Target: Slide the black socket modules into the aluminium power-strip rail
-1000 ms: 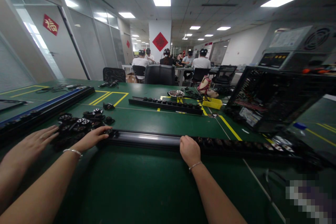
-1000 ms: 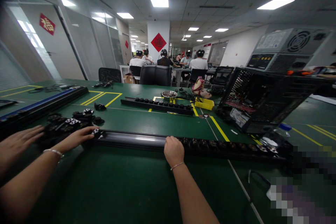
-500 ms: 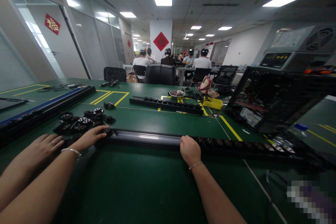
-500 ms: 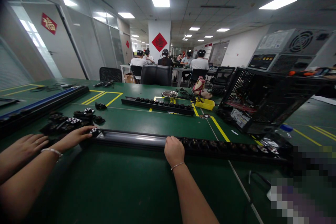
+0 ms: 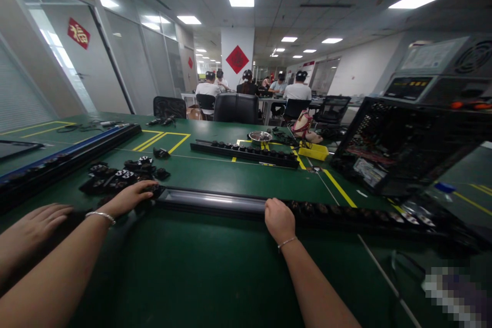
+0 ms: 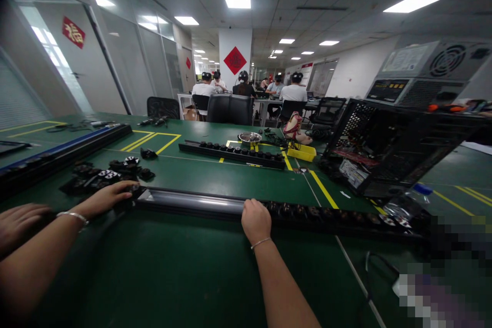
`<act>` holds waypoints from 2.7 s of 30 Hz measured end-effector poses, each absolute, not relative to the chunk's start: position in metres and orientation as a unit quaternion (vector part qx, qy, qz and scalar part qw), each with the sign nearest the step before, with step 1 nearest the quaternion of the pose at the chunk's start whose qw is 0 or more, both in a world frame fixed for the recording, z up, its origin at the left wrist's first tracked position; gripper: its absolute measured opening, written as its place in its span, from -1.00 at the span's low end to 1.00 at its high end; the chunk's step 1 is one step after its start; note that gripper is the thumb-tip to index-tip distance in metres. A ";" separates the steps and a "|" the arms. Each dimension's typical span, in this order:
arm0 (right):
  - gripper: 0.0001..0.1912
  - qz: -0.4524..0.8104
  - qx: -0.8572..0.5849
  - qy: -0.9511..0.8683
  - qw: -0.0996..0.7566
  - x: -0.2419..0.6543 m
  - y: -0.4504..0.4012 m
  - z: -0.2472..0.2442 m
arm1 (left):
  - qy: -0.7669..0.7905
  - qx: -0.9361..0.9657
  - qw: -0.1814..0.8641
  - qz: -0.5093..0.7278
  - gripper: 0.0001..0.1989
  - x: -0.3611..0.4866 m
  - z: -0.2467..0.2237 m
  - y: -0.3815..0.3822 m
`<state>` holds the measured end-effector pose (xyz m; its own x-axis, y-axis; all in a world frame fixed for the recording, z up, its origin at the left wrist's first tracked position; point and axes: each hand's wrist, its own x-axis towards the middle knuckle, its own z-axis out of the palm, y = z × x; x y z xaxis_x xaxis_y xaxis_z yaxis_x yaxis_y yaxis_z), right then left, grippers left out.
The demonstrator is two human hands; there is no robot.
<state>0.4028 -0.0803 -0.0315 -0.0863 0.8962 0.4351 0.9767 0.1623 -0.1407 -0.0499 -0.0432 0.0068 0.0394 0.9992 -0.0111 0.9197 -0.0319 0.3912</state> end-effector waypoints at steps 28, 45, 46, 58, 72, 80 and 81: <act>-0.80 -0.074 -0.613 -0.749 0.241 0.403 -0.083 -0.024 | 0.658 0.687 -0.046 0.305 -0.66 0.079 0.024 -0.048; -0.60 -0.039 -0.696 -0.703 0.142 0.482 -0.085 0.027 | 0.517 0.812 -0.045 0.266 -0.60 0.216 -0.031 -0.078; -0.57 -0.026 -0.685 -0.717 0.125 0.488 -0.084 0.026 | 0.518 0.811 -0.048 0.268 -0.60 0.216 -0.031 -0.078; -0.69 0.046 -0.659 -0.745 0.089 0.497 -0.081 0.022 | 0.521 0.808 -0.052 0.268 -0.61 0.217 -0.032 -0.081; -0.70 0.039 -0.648 -0.753 0.106 0.498 -0.080 0.018 | 0.520 0.810 -0.052 0.265 -0.60 0.217 -0.032 -0.080; -0.71 0.061 -0.638 -0.758 0.124 0.484 -0.082 0.019 | 0.526 0.809 -0.050 0.257 -0.59 0.217 -0.032 -0.080; -0.71 0.062 -0.638 -0.757 0.126 0.483 -0.082 0.019 | 0.525 0.810 -0.050 0.257 -0.59 0.217 -0.032 -0.080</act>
